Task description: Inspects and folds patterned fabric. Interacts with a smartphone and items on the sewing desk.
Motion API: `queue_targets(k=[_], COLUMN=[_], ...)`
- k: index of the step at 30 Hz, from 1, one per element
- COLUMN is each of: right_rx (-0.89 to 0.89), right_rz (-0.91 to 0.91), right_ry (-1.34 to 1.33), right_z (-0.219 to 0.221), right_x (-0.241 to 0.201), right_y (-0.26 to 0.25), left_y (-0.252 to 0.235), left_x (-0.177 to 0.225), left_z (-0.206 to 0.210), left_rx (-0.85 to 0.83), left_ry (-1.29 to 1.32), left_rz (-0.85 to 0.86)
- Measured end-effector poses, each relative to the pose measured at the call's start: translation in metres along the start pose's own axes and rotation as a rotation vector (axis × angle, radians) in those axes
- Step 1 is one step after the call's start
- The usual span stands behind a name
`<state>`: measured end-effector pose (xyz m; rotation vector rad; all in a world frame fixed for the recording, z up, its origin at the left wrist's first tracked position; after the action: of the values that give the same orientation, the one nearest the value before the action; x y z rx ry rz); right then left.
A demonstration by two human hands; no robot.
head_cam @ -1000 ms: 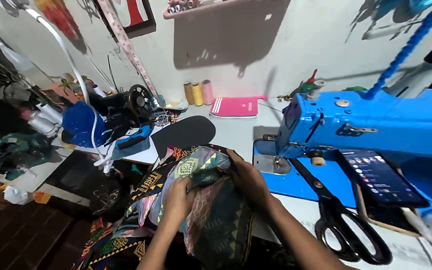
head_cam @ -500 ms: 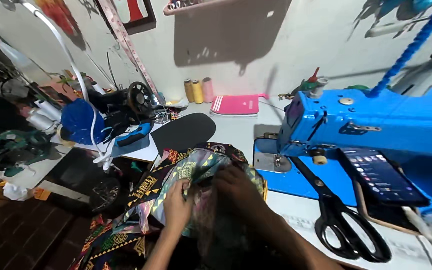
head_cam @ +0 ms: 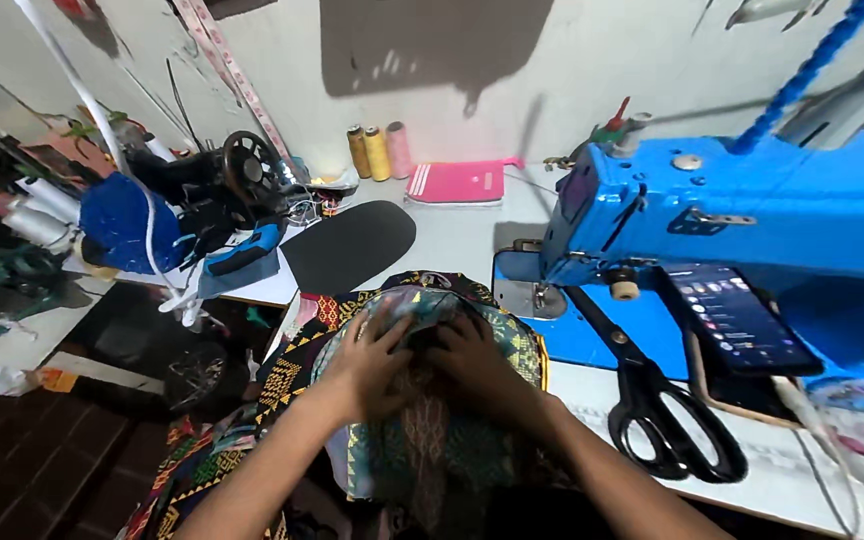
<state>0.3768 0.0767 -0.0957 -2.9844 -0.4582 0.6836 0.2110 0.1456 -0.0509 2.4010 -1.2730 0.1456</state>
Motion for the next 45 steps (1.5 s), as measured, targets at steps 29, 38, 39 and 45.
queue_targets(k=[29, 38, 39, 45], right_rx=[-0.182, -0.119, -0.024, 0.09], right_rz=[0.009, -0.008, -0.043, 0.277], right_ry=[-0.092, -0.121, -0.134, -0.074], right_z=[-0.028, -0.029, -0.037, -0.062], right_x=[0.001, 0.003, 0.007, 0.036], right_y=[-0.005, -0.001, -0.001, -0.048], left_y=[-0.001, 0.003, 0.004, 0.004], left_x=[-0.02, 0.03, 0.029, 0.026], left_z=[0.001, 0.046, 0.047, 0.042], left_rx=[0.18, 0.732, 0.718, 0.554], left_ry=[0.362, -0.334, -0.312, -0.21], left_rz=[0.257, 0.063, 0.033, -0.013])
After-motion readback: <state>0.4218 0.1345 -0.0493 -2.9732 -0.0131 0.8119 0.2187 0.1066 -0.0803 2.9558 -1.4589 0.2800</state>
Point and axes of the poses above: each hand's wrist, its own y-axis away from the middle knuckle, its own z-axis out of the palm, x = y × z, the point moved 2 cm from there along -y, towards the middle knuckle, and after that the axes turned 7 degrees about y, right-handed, at the moved point
